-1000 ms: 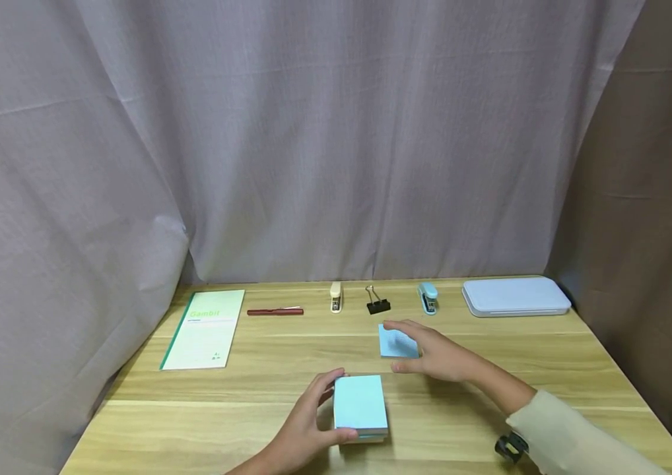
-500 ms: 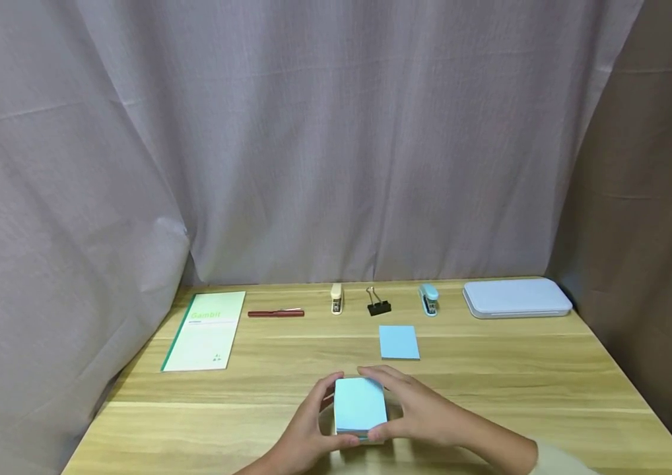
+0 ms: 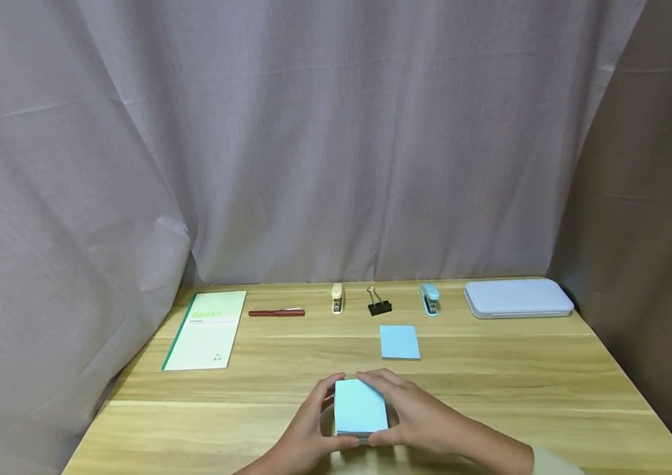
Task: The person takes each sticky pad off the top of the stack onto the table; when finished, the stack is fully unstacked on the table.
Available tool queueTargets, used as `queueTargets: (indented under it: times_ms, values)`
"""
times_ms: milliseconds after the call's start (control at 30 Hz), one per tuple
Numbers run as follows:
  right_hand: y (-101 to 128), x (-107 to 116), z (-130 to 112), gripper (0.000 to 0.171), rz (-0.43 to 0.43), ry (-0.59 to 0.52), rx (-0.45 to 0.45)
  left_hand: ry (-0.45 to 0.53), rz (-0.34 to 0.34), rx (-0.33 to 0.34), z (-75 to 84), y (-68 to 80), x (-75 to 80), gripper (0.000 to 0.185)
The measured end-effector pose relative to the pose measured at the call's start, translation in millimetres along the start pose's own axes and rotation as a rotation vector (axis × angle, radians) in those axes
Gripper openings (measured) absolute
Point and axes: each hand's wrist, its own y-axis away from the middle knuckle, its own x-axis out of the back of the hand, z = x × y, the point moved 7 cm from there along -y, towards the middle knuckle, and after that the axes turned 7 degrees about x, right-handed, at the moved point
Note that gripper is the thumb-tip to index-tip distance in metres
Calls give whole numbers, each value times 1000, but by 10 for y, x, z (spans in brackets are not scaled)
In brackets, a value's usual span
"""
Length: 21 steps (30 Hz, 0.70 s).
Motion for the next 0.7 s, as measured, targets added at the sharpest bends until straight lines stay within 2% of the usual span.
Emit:
queueTargets:
  times_ms: [200, 367, 533, 700]
  values:
    - [11, 55, 0, 85, 8, 5, 24, -8, -3, 4, -6, -3, 0, 94]
    - [57, 159, 92, 85, 28, -24, 42, -12, 14, -18, 5, -12, 2, 94]
    - [106, 375, 272, 83, 44, -86, 13, -19, 24, -22, 4, -16, -1, 93]
    - [172, 617, 570, 85, 52, -243, -15, -17, 28, -13, -1, -19, -1, 95]
